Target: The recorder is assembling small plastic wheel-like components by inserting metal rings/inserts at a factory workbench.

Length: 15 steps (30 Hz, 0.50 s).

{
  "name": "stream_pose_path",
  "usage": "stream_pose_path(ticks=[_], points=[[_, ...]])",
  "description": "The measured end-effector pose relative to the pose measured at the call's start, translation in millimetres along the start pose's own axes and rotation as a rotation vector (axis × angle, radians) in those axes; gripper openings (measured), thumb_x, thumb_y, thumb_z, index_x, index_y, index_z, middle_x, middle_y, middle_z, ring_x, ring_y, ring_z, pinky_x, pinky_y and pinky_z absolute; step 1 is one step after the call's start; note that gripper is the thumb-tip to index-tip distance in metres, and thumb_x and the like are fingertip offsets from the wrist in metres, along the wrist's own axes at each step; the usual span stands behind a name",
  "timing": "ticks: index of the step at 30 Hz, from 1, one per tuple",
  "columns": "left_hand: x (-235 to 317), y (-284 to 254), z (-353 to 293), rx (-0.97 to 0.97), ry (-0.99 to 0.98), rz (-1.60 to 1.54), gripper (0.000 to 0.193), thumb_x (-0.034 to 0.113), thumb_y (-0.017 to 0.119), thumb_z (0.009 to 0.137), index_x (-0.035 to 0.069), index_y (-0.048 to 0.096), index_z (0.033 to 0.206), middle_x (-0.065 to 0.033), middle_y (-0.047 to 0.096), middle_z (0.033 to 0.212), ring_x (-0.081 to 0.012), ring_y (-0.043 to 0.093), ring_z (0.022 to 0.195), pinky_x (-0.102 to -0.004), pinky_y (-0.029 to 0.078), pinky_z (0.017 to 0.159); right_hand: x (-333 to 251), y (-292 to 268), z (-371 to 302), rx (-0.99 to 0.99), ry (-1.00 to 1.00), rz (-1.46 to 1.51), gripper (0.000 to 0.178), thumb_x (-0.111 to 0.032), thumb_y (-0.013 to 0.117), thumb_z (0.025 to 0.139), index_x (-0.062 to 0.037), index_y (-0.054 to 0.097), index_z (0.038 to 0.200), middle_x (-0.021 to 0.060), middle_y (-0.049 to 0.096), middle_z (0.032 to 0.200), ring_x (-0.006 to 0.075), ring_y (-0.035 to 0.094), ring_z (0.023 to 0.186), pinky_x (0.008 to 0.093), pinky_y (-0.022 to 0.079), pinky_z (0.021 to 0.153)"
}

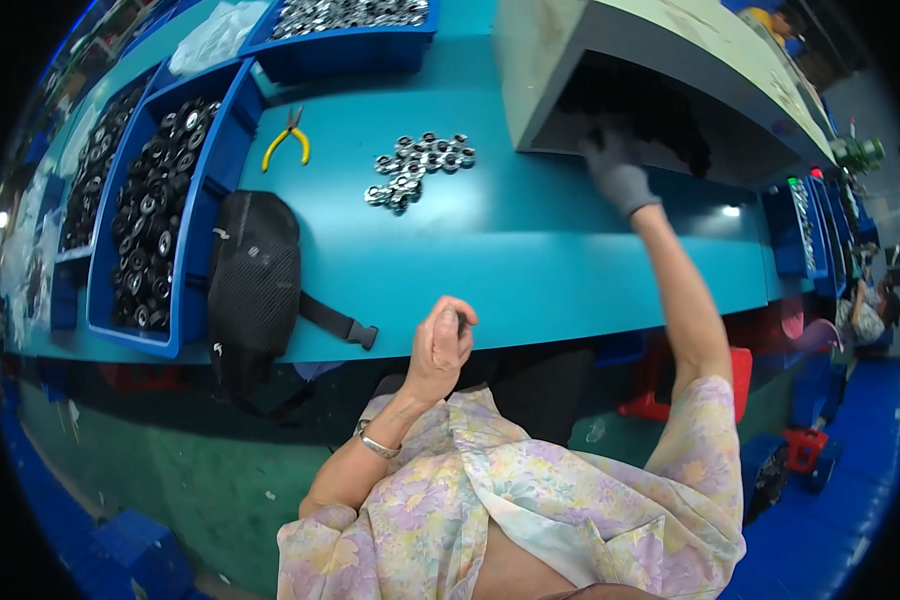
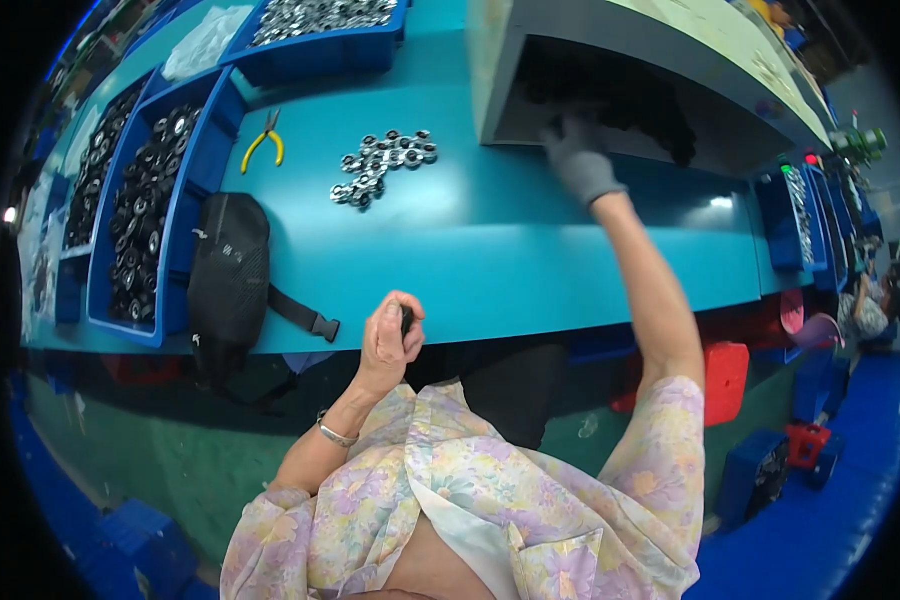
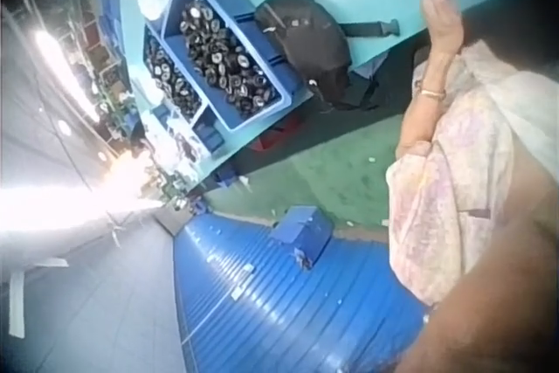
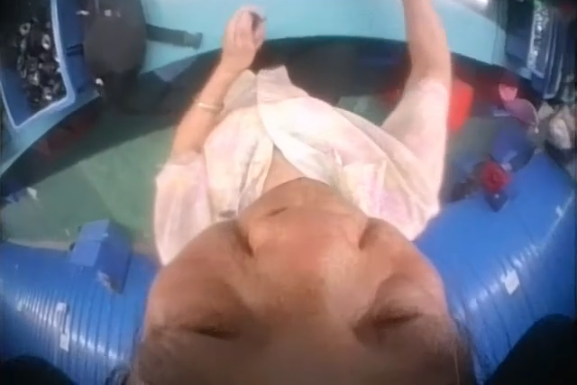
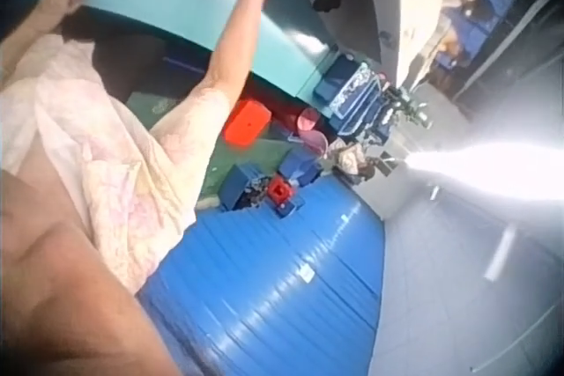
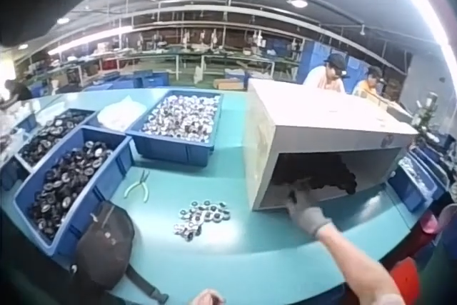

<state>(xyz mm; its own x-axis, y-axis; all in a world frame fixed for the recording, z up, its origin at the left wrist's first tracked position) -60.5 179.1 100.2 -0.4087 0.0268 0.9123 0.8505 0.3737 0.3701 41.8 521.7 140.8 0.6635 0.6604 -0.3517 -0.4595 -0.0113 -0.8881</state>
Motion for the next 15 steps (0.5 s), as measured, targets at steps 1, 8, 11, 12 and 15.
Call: stream_pose_path(ticks=[1, 8, 11, 12, 15], points=[[0, -4, 2, 0.029, 0.000, -0.002, 0.037, 0.037, 0.035, 0.103, 0.004, 0.049, 0.093, 0.0037, 0.033, 0.062, -0.0037, 0.028, 0.051, -0.0215, 0.023, 0.045, 4, -4, 22, 0.021, -0.058, -0.063, 0.039, -0.031, 0.053, 0.092, -0.0014, 0.058, 0.116, 0.0249, 0.057, 0.115, 0.0411, 0.055, 0.108, 0.0445, 0.044, 0.096], [-6, -15, 5, 0.064, -0.154, -0.400, 0.040, 0.041, 0.026, 0.104, 0.011, 0.051, 0.101, -0.0058, 0.052, 0.068, -0.0066, 0.029, 0.042, -0.0224, 0.028, 0.042, 61, 2, 46, 0.002, -0.176, -0.112, 0.033, -0.023, 0.055, 0.090, -0.0008, 0.061, 0.114, 0.0216, 0.059, 0.115, 0.0371, 0.055, 0.109, 0.0419, 0.041, 0.099], [-4, -21, 7, 0.038, -0.205, -0.491, 0.041, 0.043, 0.025, 0.104, 0.010, 0.050, 0.098, -0.0059, 0.052, 0.067, -0.0069, 0.027, 0.041, -0.0230, 0.029, 0.041, 54, -8, 31, 0.118, -0.128, -0.020, 0.031, -0.021, 0.056, 0.090, -0.0025, 0.061, 0.115, 0.0209, 0.061, 0.112, 0.0359, 0.057, 0.106, 0.0417, 0.043, 0.096], [2, -22, 8, 0.041, -0.193, -0.484, 0.041, 0.044, 0.026, 0.103, 0.010, 0.049, 0.094, -0.0051, 0.048, 0.061, -0.0071, 0.025, 0.040, -0.0238, 0.027, 0.041, 46, -14, 24, 0.135, -0.090, 0.007, 0.031, -0.021, 0.057, 0.091, -0.0036, 0.061, 0.116, 0.0207, 0.061, 0.111, 0.0354, 0.057, 0.105, 0.0411, 0.044, 0.093], [7, -21, 5, 0.003, -0.198, -0.543, 0.041, 0.046, 0.030, 0.102, 0.011, 0.045, 0.088, -0.0014, 0.039, 0.053, -0.0075, 0.022, 0.039, -0.0239, 0.023, 0.040, 11, -33, -16, 0.321, 0.004, 0.148, 0.031, -0.021, 0.060, 0.090, -0.0049, 0.060, 0.117, 0.0196, 0.063, 0.106, 0.0350, 0.059, 0.097, 0.0389, 0.047, 0.086]])
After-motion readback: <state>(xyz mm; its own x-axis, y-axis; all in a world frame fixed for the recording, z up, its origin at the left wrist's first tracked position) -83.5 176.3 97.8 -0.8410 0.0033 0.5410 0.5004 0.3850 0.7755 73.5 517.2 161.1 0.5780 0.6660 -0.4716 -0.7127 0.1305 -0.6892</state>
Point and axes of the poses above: each hand's wrist, its own z-axis towards the middle knuckle, its own y-axis out of the palm, x = y × z, the point moved 9 cm from there along z, towards the middle knuckle
